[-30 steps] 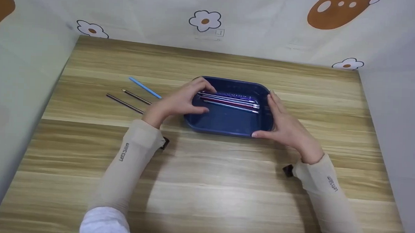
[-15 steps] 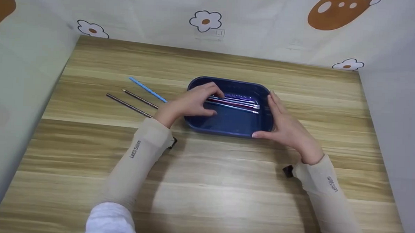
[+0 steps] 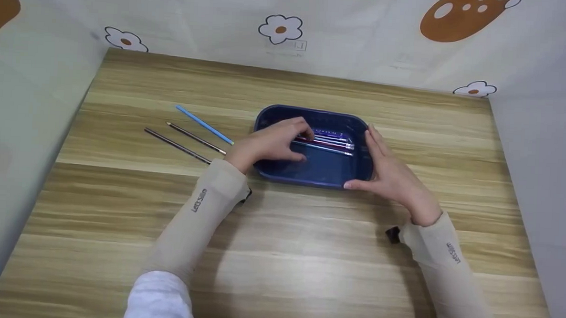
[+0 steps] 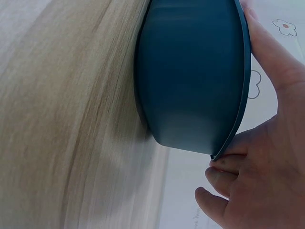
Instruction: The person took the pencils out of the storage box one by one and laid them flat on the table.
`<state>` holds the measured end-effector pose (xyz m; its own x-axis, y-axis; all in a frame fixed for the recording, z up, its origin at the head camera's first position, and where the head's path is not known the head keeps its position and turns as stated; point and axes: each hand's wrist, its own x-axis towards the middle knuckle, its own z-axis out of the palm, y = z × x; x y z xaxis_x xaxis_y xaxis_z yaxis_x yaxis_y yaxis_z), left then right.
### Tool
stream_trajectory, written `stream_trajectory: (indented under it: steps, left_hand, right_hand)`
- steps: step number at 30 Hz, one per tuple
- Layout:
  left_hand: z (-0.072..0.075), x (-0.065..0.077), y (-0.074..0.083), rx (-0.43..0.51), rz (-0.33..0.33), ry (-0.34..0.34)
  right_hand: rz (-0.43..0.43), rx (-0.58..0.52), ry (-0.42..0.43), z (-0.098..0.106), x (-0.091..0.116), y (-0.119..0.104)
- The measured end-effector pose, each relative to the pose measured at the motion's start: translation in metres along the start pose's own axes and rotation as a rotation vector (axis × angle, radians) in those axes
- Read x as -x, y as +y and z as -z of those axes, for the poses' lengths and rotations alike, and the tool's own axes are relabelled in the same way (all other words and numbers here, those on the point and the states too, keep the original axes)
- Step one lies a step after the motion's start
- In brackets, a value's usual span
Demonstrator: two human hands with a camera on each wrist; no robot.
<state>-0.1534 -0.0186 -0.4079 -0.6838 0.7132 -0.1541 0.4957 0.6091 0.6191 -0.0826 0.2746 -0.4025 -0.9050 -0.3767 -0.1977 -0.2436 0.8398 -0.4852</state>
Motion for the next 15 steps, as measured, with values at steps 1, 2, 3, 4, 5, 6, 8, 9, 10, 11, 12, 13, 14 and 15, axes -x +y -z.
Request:
stream_trajectory:
  steps: [1, 2, 3, 4, 5, 6, 8, 9, 10, 11, 12, 13, 14, 15]
  left_hand:
    - [-0.001, -0.001, 0.001, -0.018, 0.016, -0.006]
    - [-0.002, -0.002, 0.002, -0.036, 0.032, -0.010]
    - [-0.003, -0.003, 0.003, -0.052, 0.048, -0.015]
    - [-0.004, -0.004, 0.004, -0.067, 0.061, -0.019]
    - [-0.005, -0.005, 0.004, -0.078, 0.072, -0.022]
    - [-0.006, -0.006, 0.005, -0.088, 0.081, -0.024]
    - [-0.009, -0.008, 0.005, -0.105, 0.096, -0.027]
    - [-0.010, -0.009, 0.005, -0.112, 0.101, -0.027]
    - [-0.011, -0.010, 0.005, -0.118, 0.107, -0.029]
    - [-0.012, -0.010, 0.005, -0.120, 0.115, -0.033]
    - [-0.013, -0.011, 0.005, -0.123, 0.122, -0.033]
    - [-0.014, -0.012, 0.004, -0.125, 0.126, -0.031]
    - [-0.015, -0.013, 0.004, -0.128, 0.130, -0.028]
    - [-0.016, -0.013, 0.004, -0.130, 0.135, -0.026]
  right_hand:
    - [-0.001, -0.002, 0.001, 0.000, 0.000, 0.000]
    - [0.000, -0.005, 0.001, 0.000, 0.000, 0.000]
    - [0.000, -0.008, 0.001, 0.000, 0.001, 0.000]
    - [0.000, -0.010, 0.001, 0.000, 0.001, 0.000]
    - [-0.001, -0.011, 0.000, 0.000, 0.001, 0.000]
    - [-0.002, -0.012, 0.000, 0.000, 0.001, 0.000]
    - [-0.003, -0.012, -0.003, 0.000, 0.002, 0.000]
    - [-0.003, -0.011, -0.003, -0.001, 0.002, 0.000]
    - [-0.002, -0.009, -0.003, -0.001, 0.002, 0.000]
    - [-0.002, -0.008, -0.003, -0.001, 0.002, 0.000]
    - [0.000, -0.006, -0.001, -0.001, 0.002, 0.000]
    - [0.003, -0.005, 0.000, -0.001, 0.002, 0.000]
    - [0.005, -0.004, 0.002, -0.001, 0.002, 0.000]
    - [0.007, -0.004, 0.003, -0.001, 0.002, 0.001]
